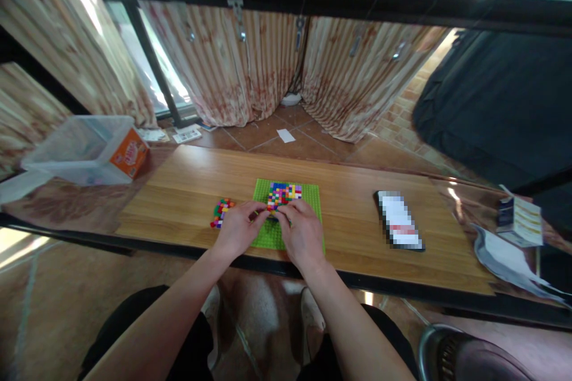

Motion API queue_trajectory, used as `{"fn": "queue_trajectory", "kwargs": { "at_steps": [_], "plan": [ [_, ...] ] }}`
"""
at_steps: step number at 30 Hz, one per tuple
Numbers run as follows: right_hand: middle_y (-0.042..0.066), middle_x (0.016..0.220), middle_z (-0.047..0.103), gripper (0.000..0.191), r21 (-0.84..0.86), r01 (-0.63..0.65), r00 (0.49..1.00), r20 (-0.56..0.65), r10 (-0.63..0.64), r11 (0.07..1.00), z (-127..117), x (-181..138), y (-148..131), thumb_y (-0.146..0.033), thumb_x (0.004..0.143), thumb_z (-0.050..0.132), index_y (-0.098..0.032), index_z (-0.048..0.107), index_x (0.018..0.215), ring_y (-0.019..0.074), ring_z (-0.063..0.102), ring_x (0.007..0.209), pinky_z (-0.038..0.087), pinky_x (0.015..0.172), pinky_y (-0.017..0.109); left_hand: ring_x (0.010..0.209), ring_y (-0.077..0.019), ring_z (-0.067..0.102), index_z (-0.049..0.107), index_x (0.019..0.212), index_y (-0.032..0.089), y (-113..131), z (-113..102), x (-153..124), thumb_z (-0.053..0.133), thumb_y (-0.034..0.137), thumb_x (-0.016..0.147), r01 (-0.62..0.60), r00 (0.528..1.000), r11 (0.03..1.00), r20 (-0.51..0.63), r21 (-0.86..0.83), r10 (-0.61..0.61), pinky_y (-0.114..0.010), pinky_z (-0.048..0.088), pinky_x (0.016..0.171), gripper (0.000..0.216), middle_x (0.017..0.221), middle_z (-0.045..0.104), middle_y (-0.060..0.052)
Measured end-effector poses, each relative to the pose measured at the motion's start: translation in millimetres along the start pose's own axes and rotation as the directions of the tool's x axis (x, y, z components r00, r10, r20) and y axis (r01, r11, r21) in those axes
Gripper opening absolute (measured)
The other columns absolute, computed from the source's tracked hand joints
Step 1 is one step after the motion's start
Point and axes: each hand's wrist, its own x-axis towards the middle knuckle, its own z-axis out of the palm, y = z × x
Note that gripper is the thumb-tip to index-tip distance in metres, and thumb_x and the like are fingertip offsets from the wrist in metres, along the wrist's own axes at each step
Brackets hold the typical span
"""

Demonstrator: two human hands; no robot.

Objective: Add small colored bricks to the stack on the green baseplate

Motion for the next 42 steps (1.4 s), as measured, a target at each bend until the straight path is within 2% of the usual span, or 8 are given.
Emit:
{"fn": "queue_trajectory", "kwargs": {
  "at_steps": [6,15,22,27,34,42],
  "plan": [
    [0.007,0.096,0.070,0.023,-0.012,0.034,0.999,-0.001,-0.034,0.999,1,-1,2,-0.034,0.092,0.057,-0.023,0.077,0.090,0.0203,0.065,0.086,0.051,0.079,0.035,0.072,-0.0161,0.067,0.072,0.095,0.019,1,1,-1,0.059,0.025,0.091,0.015,1.000,0.999,0.014,-0.030,-0.014,-0.028,0.050,0.073,0.015,0.091,0.076,-0.005],
    [0.007,0.094,0.069,0.023,-0.056,0.091,0.995,-0.026,-0.093,0.994,7,-1,5,-0.036,0.092,0.058,-0.024,0.078,0.093,0.0199,0.063,0.086,0.051,0.078,0.035,0.089,-0.0195,0.069,0.071,0.097,0.020,2,2,-2,0.060,0.021,0.089,0.017,1.000,1.000,0.020,-0.011,-0.016,-0.032,0.051,0.083,0.014,0.096,0.076,-0.004],
    [0.007,0.097,0.068,0.022,-0.076,0.131,0.989,-0.063,-0.136,0.988,14,-2,13,-0.036,0.091,0.059,-0.025,0.077,0.095,0.0195,0.063,0.088,0.051,0.077,0.034,0.088,-0.0199,0.069,0.071,0.099,0.020,3,5,-4,0.061,0.025,0.089,0.032,0.999,0.999,0.026,0.005,-0.032,-0.032,0.051,0.083,0.015,0.097,0.075,-0.004],
    [0.007,0.100,0.069,0.019,-0.051,0.138,0.987,-0.080,-0.142,0.989,15,-2,15,-0.035,0.090,0.062,-0.024,0.076,0.097,0.0204,0.064,0.091,0.052,0.081,0.036,0.091,-0.0207,0.069,0.070,0.100,0.020,2,8,-3,0.061,0.026,0.089,0.042,0.999,0.999,0.026,0.022,-0.042,-0.033,0.051,0.084,0.015,0.098,0.075,-0.004],
    [0.006,0.094,0.069,0.018,-0.058,0.150,0.985,-0.078,-0.154,0.987,14,-2,16,-0.035,0.089,0.062,-0.022,0.074,0.087,0.0201,0.065,0.087,0.053,0.078,0.036,0.090,-0.0210,0.068,0.069,0.098,0.020,1,11,-4,0.061,0.026,0.089,0.040,0.999,0.999,0.012,0.022,-0.040,-0.033,0.051,0.081,0.014,0.097,0.074,-0.005],
    [0.007,0.097,0.070,0.016,-0.016,0.196,0.976,-0.089,-0.197,0.980,13,-5,16,-0.030,0.090,0.061,-0.022,0.075,0.093,0.0193,0.066,0.087,0.054,0.080,0.036,0.091,-0.0215,0.068,0.068,0.097,0.019,3,12,-5,0.059,0.028,0.090,0.045,0.999,0.998,0.008,0.037,-0.045,-0.032,0.051,0.082,0.014,0.096,0.073,-0.005]
  ]
}}
